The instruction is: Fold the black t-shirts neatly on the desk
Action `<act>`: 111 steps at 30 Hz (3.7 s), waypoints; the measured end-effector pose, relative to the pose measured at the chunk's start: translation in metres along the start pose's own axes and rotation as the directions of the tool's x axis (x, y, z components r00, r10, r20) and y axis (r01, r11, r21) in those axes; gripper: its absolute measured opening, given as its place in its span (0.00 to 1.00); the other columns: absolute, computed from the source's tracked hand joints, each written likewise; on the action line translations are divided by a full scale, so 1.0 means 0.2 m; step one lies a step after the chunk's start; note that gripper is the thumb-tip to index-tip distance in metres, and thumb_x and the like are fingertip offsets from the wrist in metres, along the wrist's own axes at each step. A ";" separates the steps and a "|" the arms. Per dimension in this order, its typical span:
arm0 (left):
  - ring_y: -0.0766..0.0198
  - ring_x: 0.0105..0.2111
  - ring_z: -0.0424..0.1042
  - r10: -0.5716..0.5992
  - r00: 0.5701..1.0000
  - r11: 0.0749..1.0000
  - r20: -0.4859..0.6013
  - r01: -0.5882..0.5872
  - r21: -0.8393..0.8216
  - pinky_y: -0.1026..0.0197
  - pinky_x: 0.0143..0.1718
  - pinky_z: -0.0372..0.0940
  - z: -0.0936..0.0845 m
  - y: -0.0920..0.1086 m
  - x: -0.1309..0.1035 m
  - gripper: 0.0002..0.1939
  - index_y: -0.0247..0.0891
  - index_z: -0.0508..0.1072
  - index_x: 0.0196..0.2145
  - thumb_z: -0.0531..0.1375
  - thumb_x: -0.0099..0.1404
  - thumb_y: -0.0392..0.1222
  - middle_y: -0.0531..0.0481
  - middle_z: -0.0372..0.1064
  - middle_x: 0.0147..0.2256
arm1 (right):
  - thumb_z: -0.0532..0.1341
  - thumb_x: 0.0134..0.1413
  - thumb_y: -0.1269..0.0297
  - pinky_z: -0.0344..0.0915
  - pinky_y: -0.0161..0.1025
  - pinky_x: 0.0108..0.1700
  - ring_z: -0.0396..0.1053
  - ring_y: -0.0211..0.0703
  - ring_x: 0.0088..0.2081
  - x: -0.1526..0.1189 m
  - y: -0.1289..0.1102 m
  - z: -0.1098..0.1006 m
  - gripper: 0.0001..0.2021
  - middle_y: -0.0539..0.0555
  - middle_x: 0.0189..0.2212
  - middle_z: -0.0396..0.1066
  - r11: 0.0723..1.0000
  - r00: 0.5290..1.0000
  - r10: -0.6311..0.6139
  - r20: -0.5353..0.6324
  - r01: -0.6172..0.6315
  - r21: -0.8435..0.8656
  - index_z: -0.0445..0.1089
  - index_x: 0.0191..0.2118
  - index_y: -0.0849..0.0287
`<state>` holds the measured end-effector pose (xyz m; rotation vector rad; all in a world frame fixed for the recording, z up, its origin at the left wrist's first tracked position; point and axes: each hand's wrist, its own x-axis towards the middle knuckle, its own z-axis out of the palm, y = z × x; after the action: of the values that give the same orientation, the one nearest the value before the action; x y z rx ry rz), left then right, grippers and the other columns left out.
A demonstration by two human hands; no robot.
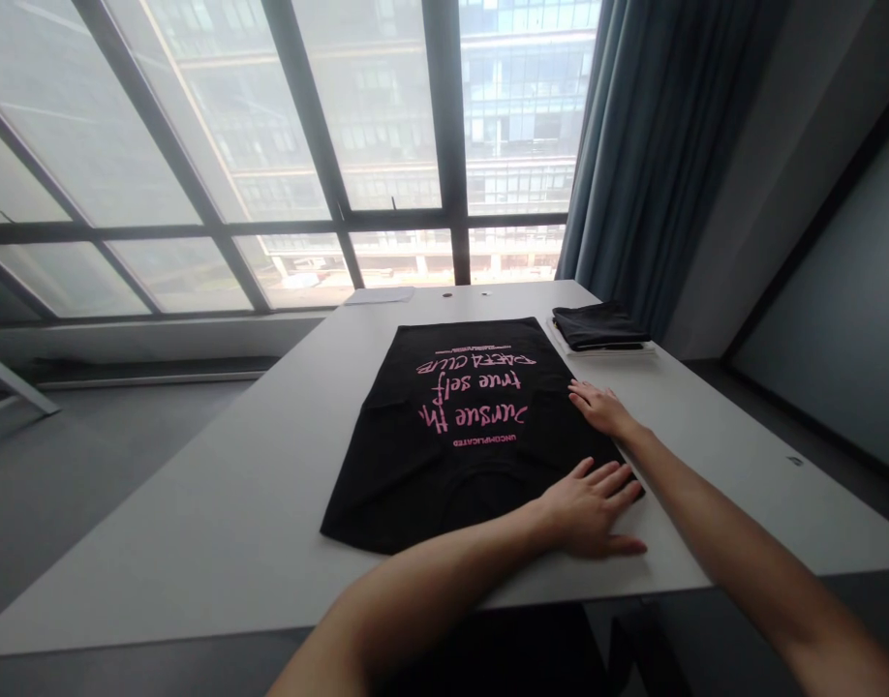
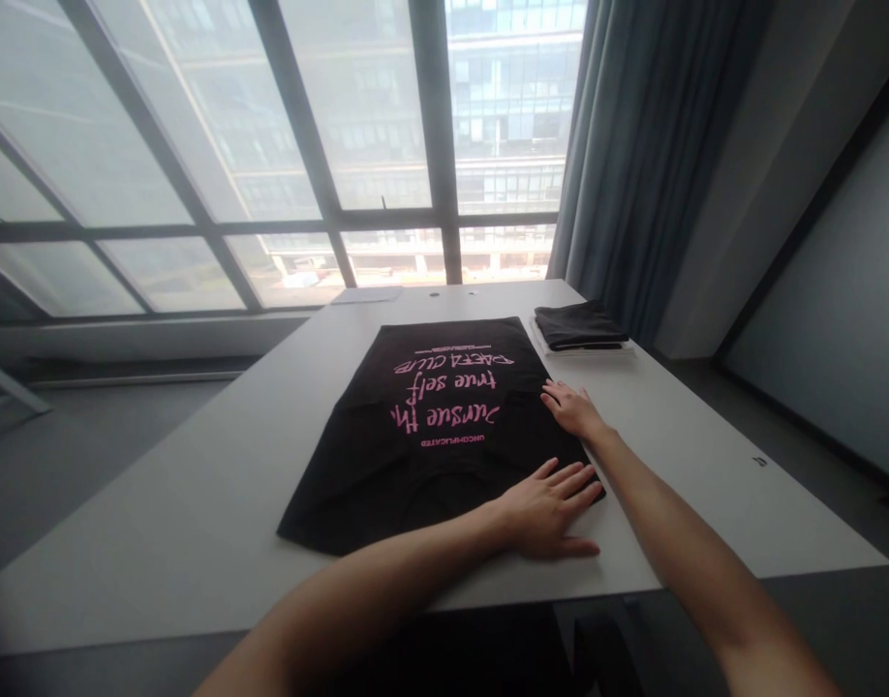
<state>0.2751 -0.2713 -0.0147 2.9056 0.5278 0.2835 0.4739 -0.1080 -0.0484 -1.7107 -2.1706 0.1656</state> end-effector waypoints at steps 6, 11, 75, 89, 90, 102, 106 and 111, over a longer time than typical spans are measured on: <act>0.49 0.71 0.42 0.017 1.000 0.999 -0.023 -0.016 0.032 0.43 0.69 0.41 0.01 0.00 0.00 0.43 0.30 0.46 0.72 0.45 0.73 0.65 0.36 0.41 0.72 | 0.46 0.70 0.52 0.49 0.66 0.67 0.52 0.56 0.70 -0.01 0.00 0.01 0.26 0.57 0.69 0.55 0.999 0.994 -0.048 -0.099 0.049 0.007 0.62 0.66 0.52; 0.50 0.71 0.42 0.015 1.000 0.999 -0.025 -0.014 0.048 0.44 0.69 0.41 0.02 0.00 0.01 0.42 0.31 0.46 0.72 0.45 0.73 0.65 0.37 0.41 0.72 | 0.47 0.70 0.53 0.48 0.67 0.67 0.48 0.57 0.71 -0.02 -0.02 0.02 0.26 0.56 0.70 0.52 0.991 0.988 -0.137 -0.070 0.137 -0.006 0.57 0.69 0.51; 0.58 0.72 0.39 0.053 0.996 0.982 -0.069 -0.065 -0.175 0.51 0.71 0.38 -0.41 -0.02 -0.08 0.30 0.40 0.51 0.72 0.49 0.77 0.51 0.49 0.47 0.71 | 0.51 0.66 0.53 0.49 0.72 0.65 0.45 0.60 0.72 -0.05 -0.05 0.05 0.27 0.61 0.71 0.50 0.989 0.988 -0.146 0.041 0.146 0.022 0.60 0.68 0.53; 0.53 0.60 0.66 -0.437 0.879 0.871 -0.192 0.360 -0.335 0.48 0.62 0.62 -0.61 -0.32 -1.32 0.17 0.43 0.76 0.55 0.63 0.69 0.45 0.44 0.69 0.58 | 0.59 0.64 0.56 0.58 0.60 0.67 0.57 0.58 0.67 -0.41 -0.28 -0.25 0.21 0.56 0.63 0.66 0.852 0.881 -0.458 -0.120 0.474 0.224 0.70 0.60 0.51; 0.52 0.60 0.66 -0.450 0.871 0.865 -0.195 0.371 -0.337 0.47 0.62 0.63 -0.58 -0.31 -1.39 0.17 0.43 0.77 0.53 0.64 0.68 0.46 0.44 0.70 0.57 | 0.60 0.64 0.56 0.60 0.60 0.66 0.58 0.58 0.67 -0.47 -0.30 -0.26 0.20 0.56 0.62 0.67 0.842 0.872 -0.479 -0.104 0.490 0.226 0.71 0.59 0.50; 0.51 0.58 0.67 -0.482 0.865 0.866 -0.142 0.444 -0.230 0.47 0.60 0.64 -0.43 -0.17 -1.53 0.23 0.48 0.77 0.55 0.68 0.63 0.51 0.45 0.73 0.53 | 0.64 0.61 0.59 0.60 0.64 0.64 0.69 0.56 0.58 -0.80 -0.36 -0.23 0.19 0.55 0.55 0.73 0.789 0.791 -0.610 -0.046 0.611 0.064 0.72 0.58 0.46; 0.55 0.56 0.69 -0.445 0.880 0.895 -0.165 0.431 -0.112 0.51 0.58 0.65 -0.41 -0.17 -1.53 0.14 0.48 0.78 0.51 0.64 0.69 0.47 0.47 0.74 0.52 | 0.66 0.58 0.57 0.62 0.63 0.63 0.70 0.56 0.56 -0.85 -0.37 -0.22 0.21 0.56 0.52 0.74 0.772 0.773 -0.634 -0.014 0.634 0.035 0.72 0.58 0.48; 0.57 0.53 0.72 -0.389 0.900 0.918 -0.196 0.397 0.000 0.53 0.55 0.67 -0.39 -0.17 -1.52 0.11 0.48 0.79 0.49 0.60 0.72 0.44 0.48 0.75 0.50 | 0.64 0.61 0.63 0.68 0.58 0.57 0.73 0.53 0.47 -0.89 -0.38 -0.22 0.14 0.56 0.43 0.75 0.759 0.754 -0.651 -0.083 0.650 -0.046 0.75 0.52 0.50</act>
<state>-0.0332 -0.3401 0.0067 2.7345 1.1445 0.4988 0.4545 -0.3046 -0.0227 -0.8414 -2.5482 -0.1201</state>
